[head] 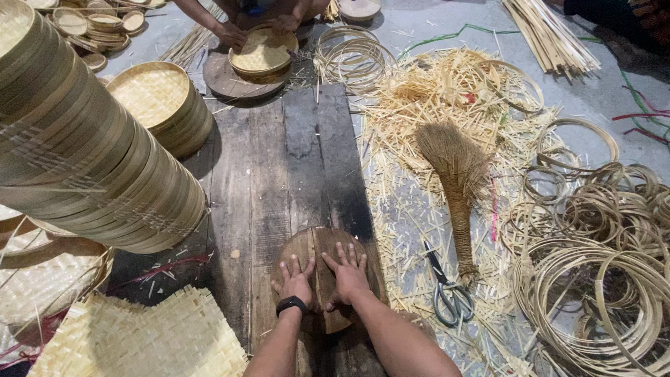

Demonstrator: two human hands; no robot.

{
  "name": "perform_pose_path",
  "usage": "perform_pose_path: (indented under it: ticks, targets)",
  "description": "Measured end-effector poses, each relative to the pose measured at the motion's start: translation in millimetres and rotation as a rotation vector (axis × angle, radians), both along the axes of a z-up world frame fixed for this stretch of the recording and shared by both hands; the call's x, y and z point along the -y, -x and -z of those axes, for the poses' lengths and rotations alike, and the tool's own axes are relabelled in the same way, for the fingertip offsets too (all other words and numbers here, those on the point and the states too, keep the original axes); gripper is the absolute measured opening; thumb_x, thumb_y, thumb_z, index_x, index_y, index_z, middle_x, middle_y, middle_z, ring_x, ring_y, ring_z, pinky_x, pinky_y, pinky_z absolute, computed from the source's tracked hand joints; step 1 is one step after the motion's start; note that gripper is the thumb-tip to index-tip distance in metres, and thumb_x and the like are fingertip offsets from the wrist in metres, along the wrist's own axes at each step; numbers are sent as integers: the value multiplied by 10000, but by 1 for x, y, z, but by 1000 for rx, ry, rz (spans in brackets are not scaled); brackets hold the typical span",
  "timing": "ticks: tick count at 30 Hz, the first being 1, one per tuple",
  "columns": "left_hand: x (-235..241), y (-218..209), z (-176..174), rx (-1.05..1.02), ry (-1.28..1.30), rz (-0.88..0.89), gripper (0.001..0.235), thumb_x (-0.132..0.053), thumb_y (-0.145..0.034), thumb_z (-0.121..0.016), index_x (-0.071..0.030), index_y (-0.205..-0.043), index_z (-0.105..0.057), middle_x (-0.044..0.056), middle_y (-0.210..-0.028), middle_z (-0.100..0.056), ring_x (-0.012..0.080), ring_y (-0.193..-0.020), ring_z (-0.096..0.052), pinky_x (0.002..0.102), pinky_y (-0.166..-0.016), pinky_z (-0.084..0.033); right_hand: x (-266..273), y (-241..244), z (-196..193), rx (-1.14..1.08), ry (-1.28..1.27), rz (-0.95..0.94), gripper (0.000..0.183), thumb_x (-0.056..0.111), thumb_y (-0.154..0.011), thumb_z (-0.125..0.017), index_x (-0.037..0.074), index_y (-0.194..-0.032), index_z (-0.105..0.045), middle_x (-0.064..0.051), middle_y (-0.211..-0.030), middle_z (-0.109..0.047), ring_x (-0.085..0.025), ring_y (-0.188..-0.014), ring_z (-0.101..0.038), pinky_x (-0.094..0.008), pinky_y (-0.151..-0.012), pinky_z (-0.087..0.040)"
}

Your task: The person places a circular bamboo frame onto a square woven mat, presses it down, and flips it over. They use shears to trim the excess woven material around the frame's edge. The person then removes the frame and repeats the process with another mat.

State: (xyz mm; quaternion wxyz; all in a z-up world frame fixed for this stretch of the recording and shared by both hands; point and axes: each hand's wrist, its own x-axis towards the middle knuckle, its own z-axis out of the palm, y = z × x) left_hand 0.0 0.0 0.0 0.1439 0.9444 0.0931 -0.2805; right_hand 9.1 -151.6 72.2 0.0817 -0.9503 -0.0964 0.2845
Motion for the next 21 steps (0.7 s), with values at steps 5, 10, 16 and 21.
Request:
perform_pose_path:
  ticks: [5,10,16,21]
  targets:
    - [5,4,-49,-60,39,-9,1169,-199,-758,-912,-506,-1598,-159,19,-1742,44,336,-1605,16,667,-1247,-101,4,-3,19,32,-38,1,1448,436,-481,-1028,381,-1641,-163,-79,-1732,82,-359,-1586,94,-614,-1255,1]
    - [4,4,-47,-32,15,12,1269,-273,-661,-972,-509,-1601,-153,28,-1741,35,347,-1602,3,680,-1236,-124,3,-3,19,36,-33,4,1451,443,-464,-1030,385,-1635,-174,-88,-1733,72,-362,-1587,93,-617,-1255,0]
    - [2,6,-34,-36,3,24,1375,-335,-569,-1028,-508,-1605,-141,37,-1741,28,359,-1599,-8,689,-1225,-150,4,-3,24,62,-30,-10,1457,459,-460,-1025,382,-1638,-170,-103,-1733,66,-380,-1584,86,-632,-1247,-22]
    - [2,4,-27,-2,3,21,1391,-351,-535,-1033,-521,-1599,-153,31,-1741,26,366,-1597,-3,713,-1217,-145,4,-4,28,59,-12,-21,1466,465,-463,-1023,392,-1637,-146,-92,-1733,83,-381,-1580,88,-642,-1242,-29]
